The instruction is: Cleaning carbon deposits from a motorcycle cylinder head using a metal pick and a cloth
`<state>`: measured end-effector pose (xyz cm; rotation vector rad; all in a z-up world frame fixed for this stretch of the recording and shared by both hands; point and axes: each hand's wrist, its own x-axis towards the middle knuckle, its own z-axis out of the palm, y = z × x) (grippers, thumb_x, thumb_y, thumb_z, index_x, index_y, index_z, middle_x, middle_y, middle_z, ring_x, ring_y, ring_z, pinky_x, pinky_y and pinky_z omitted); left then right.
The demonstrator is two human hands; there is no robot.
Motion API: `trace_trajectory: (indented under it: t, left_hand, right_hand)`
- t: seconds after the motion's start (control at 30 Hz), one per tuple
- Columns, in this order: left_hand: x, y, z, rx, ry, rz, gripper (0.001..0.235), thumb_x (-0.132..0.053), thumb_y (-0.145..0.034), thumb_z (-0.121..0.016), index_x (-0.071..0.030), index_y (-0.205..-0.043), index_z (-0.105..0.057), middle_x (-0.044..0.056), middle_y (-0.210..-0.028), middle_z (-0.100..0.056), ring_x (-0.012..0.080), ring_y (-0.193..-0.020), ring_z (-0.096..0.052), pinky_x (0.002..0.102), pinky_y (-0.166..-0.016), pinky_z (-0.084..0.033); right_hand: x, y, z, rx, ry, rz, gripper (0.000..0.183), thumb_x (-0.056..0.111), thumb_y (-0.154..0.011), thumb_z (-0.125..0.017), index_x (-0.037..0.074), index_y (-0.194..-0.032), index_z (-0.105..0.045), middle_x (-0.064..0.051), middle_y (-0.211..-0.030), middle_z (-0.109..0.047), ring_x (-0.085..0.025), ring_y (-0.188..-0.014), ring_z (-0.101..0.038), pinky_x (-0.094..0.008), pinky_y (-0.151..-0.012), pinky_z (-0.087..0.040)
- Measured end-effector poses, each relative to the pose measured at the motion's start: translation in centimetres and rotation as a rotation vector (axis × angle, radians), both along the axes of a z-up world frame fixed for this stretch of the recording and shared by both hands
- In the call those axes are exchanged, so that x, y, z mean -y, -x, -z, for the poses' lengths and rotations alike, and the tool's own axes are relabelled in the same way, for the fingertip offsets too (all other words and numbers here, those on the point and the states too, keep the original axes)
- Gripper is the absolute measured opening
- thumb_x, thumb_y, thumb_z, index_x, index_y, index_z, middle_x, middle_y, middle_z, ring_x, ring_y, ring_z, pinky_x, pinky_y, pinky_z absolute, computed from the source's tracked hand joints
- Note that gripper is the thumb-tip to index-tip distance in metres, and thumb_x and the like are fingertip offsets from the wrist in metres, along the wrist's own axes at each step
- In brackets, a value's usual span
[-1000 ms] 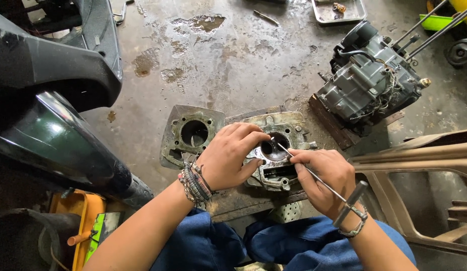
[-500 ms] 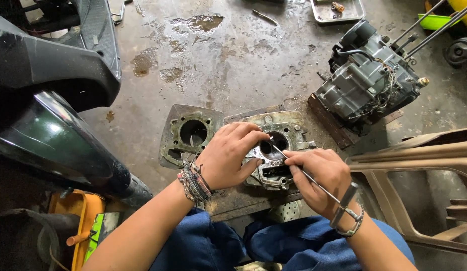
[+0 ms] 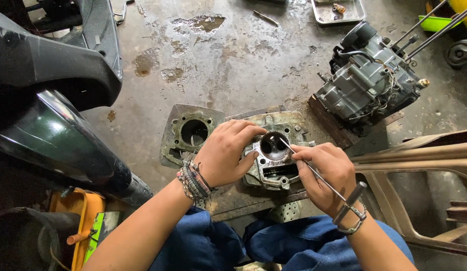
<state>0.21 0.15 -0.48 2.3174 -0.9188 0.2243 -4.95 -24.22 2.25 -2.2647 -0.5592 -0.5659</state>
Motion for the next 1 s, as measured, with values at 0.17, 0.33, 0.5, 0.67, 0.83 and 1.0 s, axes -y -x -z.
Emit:
trace_trajectory:
  t: [0.17,0.33,0.5,0.67,0.83,1.0]
  left_hand:
    - [-0.1,0.2,-0.6,0.009,-0.024,-0.004,0.047,-0.022,-0.086,-0.069,-0.011,-0.131,-0.060,0.012,-0.120,-0.065,0.0363,-0.120,-0.063,0.050,-0.107,-0.044]
    - [-0.1,0.3,-0.7,-0.009,-0.021,-0.004,0.047,-0.021,-0.086,-0.069,-0.010,-0.131,-0.061,0.013,-0.119,-0.065,0.0368,-0.119,-0.063,0.051,-0.107,-0.044]
    - [-0.2,0.1,-0.5,0.000,-0.032,0.004,0.047,-0.022,-0.086,-0.069,-0.010,-0.131,-0.061,0.013,-0.120,-0.065,0.0366,-0.120,-0.062,0.051,-0.108,-0.043]
    - [0.0,0.6,-1.8,0.001,0.006,-0.005,0.045,-0.016,-0.082,-0.070,-0.009,-0.125,-0.061,0.011,-0.121,-0.064,0.0319,-0.117,-0.061,0.047,-0.107,-0.044]
    - [0.0,0.7,-2.3,-0.005,0.032,-0.017,0.045,-0.012,-0.078,-0.071,-0.009,-0.122,-0.061,0.008,-0.122,-0.065,0.0261,-0.115,-0.061,0.042,-0.106,-0.045]
    - [0.1,0.6,-2.4,0.002,0.041,-0.008,0.044,-0.011,-0.078,-0.072,-0.008,-0.121,-0.062,0.009,-0.122,-0.065,0.0260,-0.115,-0.061,0.042,-0.108,-0.044]
  right_hand:
    - [0.8,-0.2,0.0,0.024,0.031,-0.025,0.008,0.010,-0.090,-0.068,0.012,-0.087,-0.075,-0.005,-0.094,-0.079,-0.027,-0.084,-0.072,-0.036,-0.079,-0.052]
    - [1.4,-0.1,-0.2,0.019,0.047,-0.021,0.007,0.010,-0.090,-0.069,0.013,-0.086,-0.074,-0.004,-0.096,-0.079,-0.026,-0.085,-0.070,-0.035,-0.080,-0.051]
    - [1.6,-0.1,-0.2,-0.014,0.029,-0.018,0.007,0.010,-0.087,-0.068,0.013,-0.086,-0.075,-0.003,-0.094,-0.079,-0.026,-0.085,-0.069,-0.035,-0.082,-0.050]
    - [1.2,0.5,-2.0,-0.112,0.068,-0.006,0.008,0.005,-0.082,-0.067,0.009,-0.083,-0.073,-0.003,-0.095,-0.079,-0.021,-0.084,-0.066,-0.033,-0.081,-0.048]
    - [0.9,0.9,-3.0,-0.196,0.081,0.027,0.009,0.001,-0.075,-0.066,0.005,-0.080,-0.072,-0.004,-0.095,-0.078,-0.017,-0.079,-0.062,-0.031,-0.079,-0.046]
    - [1.2,1.2,-3.1,-0.303,0.002,0.017,0.011,0.002,-0.072,-0.064,0.005,-0.079,-0.073,-0.006,-0.093,-0.078,-0.016,-0.077,-0.063,-0.030,-0.076,-0.048]
